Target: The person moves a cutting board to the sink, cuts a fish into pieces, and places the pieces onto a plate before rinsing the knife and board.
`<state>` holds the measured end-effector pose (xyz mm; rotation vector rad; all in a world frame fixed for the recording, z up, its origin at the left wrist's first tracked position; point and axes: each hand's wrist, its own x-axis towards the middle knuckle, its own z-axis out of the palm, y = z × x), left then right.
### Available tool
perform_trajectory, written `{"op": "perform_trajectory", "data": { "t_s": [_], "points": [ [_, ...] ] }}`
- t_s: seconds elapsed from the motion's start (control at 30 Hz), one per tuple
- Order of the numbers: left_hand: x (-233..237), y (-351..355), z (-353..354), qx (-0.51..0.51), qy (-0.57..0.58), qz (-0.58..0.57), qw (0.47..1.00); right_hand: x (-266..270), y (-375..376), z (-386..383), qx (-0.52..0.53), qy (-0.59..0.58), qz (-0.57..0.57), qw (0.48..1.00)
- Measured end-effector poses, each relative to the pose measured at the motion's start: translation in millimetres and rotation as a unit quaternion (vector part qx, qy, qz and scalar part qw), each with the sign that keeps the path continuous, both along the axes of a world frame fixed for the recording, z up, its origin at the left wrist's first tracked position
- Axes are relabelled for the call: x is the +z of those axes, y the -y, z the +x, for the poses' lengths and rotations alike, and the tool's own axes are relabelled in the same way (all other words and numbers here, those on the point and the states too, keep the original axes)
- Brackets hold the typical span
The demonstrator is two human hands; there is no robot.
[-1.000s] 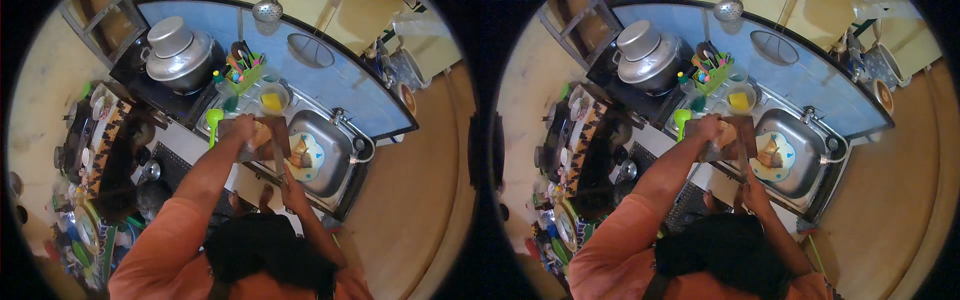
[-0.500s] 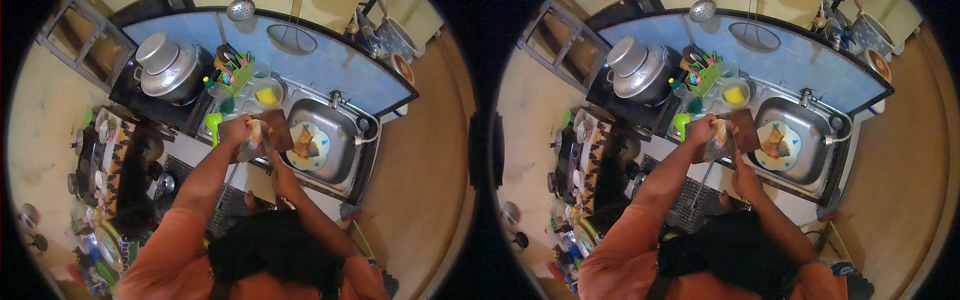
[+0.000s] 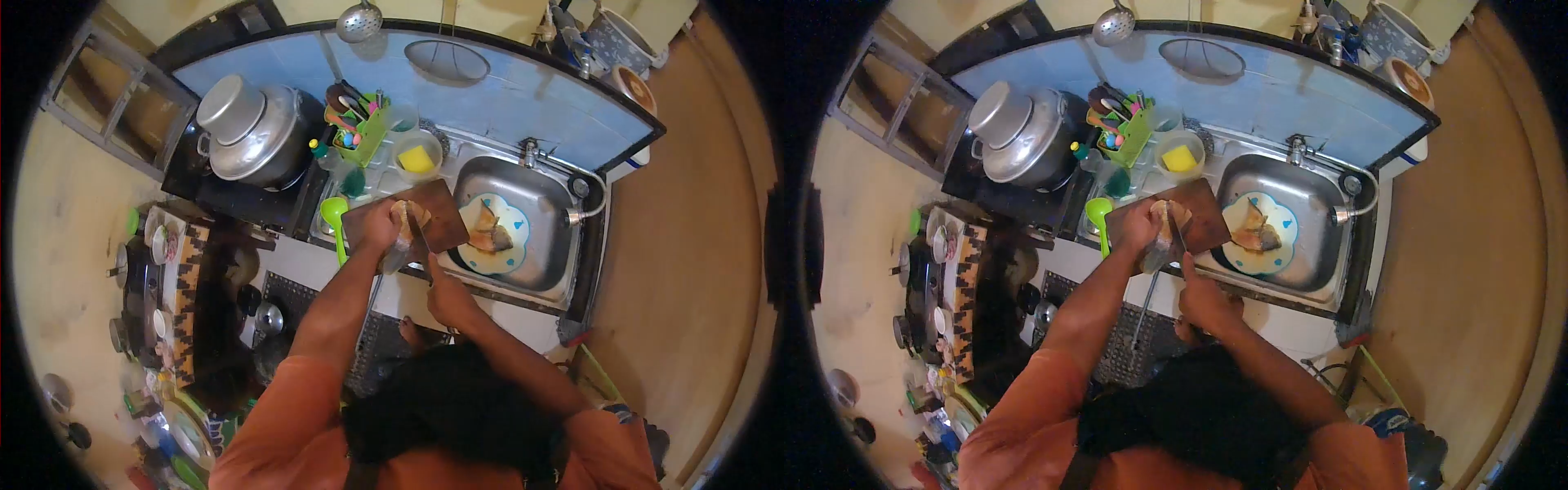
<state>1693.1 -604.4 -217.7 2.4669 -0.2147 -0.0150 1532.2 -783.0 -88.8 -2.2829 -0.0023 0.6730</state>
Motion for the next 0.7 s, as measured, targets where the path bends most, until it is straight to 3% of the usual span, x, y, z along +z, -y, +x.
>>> {"op": "perform_trajectory", "data": {
  "t_s": [0.23, 0.43, 0.57, 0.63, 0.7],
  "points": [
    [1, -1, -4, -0.012, 0.048, -0.012, 0.999, -3, -2, 8, 0.008, -0.014, 0.029, 0.999],
    [18, -4, -5, -0.048, -0.028, 0.077, 0.995, -18, -11, 9, -0.004, 0.013, 0.033, 0.999],
    [26, 1, -7, -0.039, 0.005, 0.043, 0.998, -18, -16, 12, 0.002, -0.008, 0.020, 1.000],
    [25, 3, -3, -0.034, -0.051, 0.113, 0.992, -19, -17, 14, 0.012, -0.027, -0.005, 1.000],
    [10, 0, 0, -0.026, -0.035, 0.135, 0.990, -21, -18, 16, 0.020, -0.021, -0.013, 0.999]
  ]
}}
